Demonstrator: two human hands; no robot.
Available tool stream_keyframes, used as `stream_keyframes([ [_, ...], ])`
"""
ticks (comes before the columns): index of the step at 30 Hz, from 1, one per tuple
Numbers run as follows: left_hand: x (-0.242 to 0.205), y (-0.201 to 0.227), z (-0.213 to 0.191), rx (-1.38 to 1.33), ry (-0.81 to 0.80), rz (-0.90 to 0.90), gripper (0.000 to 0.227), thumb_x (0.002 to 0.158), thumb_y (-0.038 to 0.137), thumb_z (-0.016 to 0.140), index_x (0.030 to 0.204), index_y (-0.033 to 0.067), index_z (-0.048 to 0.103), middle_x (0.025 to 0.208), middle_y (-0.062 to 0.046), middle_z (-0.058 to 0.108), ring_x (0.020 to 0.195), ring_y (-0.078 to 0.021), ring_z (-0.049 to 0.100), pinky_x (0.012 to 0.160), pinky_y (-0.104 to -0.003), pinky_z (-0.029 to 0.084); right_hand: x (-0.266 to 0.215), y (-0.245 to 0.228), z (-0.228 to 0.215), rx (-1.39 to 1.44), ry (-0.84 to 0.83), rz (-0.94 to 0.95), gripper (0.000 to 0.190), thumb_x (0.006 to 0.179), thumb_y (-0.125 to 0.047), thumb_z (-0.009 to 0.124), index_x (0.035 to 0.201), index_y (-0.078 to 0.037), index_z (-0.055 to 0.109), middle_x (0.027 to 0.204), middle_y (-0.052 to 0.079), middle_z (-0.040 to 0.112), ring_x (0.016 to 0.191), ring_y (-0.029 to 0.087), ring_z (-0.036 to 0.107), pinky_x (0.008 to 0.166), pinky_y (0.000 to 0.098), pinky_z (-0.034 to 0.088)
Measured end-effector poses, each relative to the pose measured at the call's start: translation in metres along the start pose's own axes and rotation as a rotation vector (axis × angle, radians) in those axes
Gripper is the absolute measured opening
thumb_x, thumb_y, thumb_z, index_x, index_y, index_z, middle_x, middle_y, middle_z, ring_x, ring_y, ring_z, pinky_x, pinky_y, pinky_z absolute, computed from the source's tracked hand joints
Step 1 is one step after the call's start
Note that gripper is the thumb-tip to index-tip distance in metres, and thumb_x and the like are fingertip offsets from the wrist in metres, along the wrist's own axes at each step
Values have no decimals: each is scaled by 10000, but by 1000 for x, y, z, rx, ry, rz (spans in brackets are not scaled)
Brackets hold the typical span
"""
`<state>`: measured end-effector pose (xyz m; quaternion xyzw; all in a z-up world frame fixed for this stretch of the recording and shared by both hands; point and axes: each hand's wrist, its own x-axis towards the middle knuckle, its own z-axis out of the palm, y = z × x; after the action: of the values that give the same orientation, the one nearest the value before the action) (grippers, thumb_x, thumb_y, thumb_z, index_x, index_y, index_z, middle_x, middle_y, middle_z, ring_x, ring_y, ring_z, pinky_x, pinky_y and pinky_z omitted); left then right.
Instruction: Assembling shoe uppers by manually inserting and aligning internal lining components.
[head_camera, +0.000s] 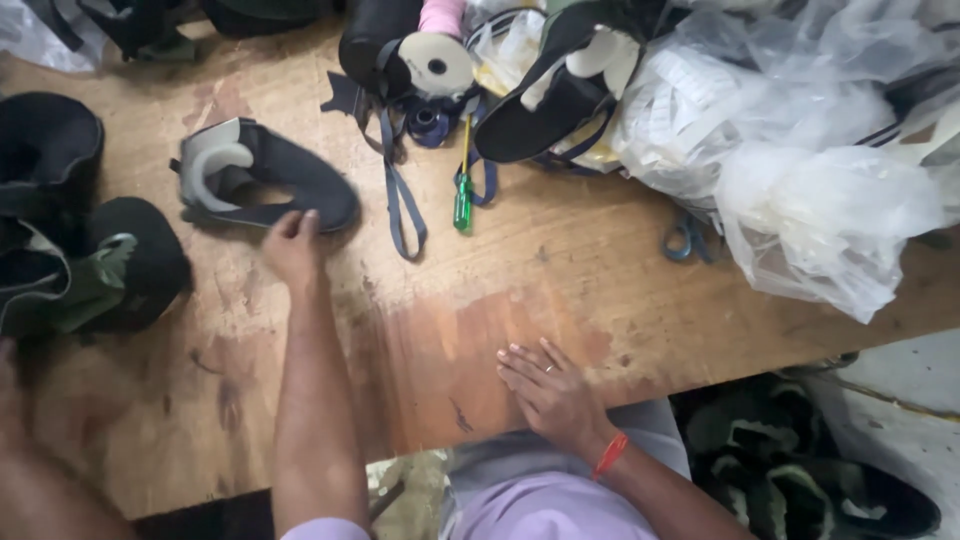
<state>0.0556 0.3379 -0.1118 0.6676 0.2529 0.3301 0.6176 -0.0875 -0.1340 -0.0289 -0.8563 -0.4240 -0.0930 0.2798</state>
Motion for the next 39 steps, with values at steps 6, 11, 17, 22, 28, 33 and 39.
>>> stream_keyframes([
  [6,-9,142,-15,132,374,486,253,823,-100,658,1057,-6,655,1031,-56,663,897,-153,625,833,-272,526,-1,-1,2,-13,-1,-1,326,892,-118,667,1213,-80,708,1355,71,678,1321,243,587,1145,523,391],
  [11,-116,273,-2,482,46,835,301,914,-156,586,1147,12,676,1119,-90,693,1010,-225,668,929,-314,544,-8,13,6,129,-2,102,343,934,-167,678,1265,-78,689,1357,106,670,1325,286,592,1152,491,425],
  [17,-282,267,70,1065,-633,1291,586,715,136,587,1264,-61,645,1331,-190,588,1195,-336,574,951,-427,533,5,24,-51,-146,427,262,693,955,-285,698,1492,42,406,1511,293,456,1352,431,501,1078,483,457],
  [22,-377,258,97,720,-1113,1430,430,801,193,633,1130,-85,647,1335,-285,623,1165,-383,594,888,-408,525,-34,53,-85,-82,390,423,650,949,-181,630,1551,-30,437,1523,217,532,1333,391,585,1012,441,526],
  [28,-375,263,128,330,-1268,692,485,938,158,656,1400,36,575,1241,-203,633,1140,-382,609,937,-461,528,-63,53,-108,-73,335,385,644,844,-229,665,1447,-38,545,1367,197,651,1171,367,676,907,423,561],
  [33,-318,246,165,881,-631,939,806,709,263,659,1440,32,412,1114,-197,615,1115,-433,608,839,-520,521,-52,39,-112,-112,343,349,505,914,-166,646,1400,-38,597,1323,178,686,1157,340,702,927,413,574],
  [39,-249,253,156,871,-1094,185,683,870,331,769,1451,110,486,1078,-222,704,1033,-397,681,892,-476,536,-56,41,-119,-105,275,323,489,894,-173,680,1363,-46,627,1266,181,714,1066,339,729,871,417,585],
])
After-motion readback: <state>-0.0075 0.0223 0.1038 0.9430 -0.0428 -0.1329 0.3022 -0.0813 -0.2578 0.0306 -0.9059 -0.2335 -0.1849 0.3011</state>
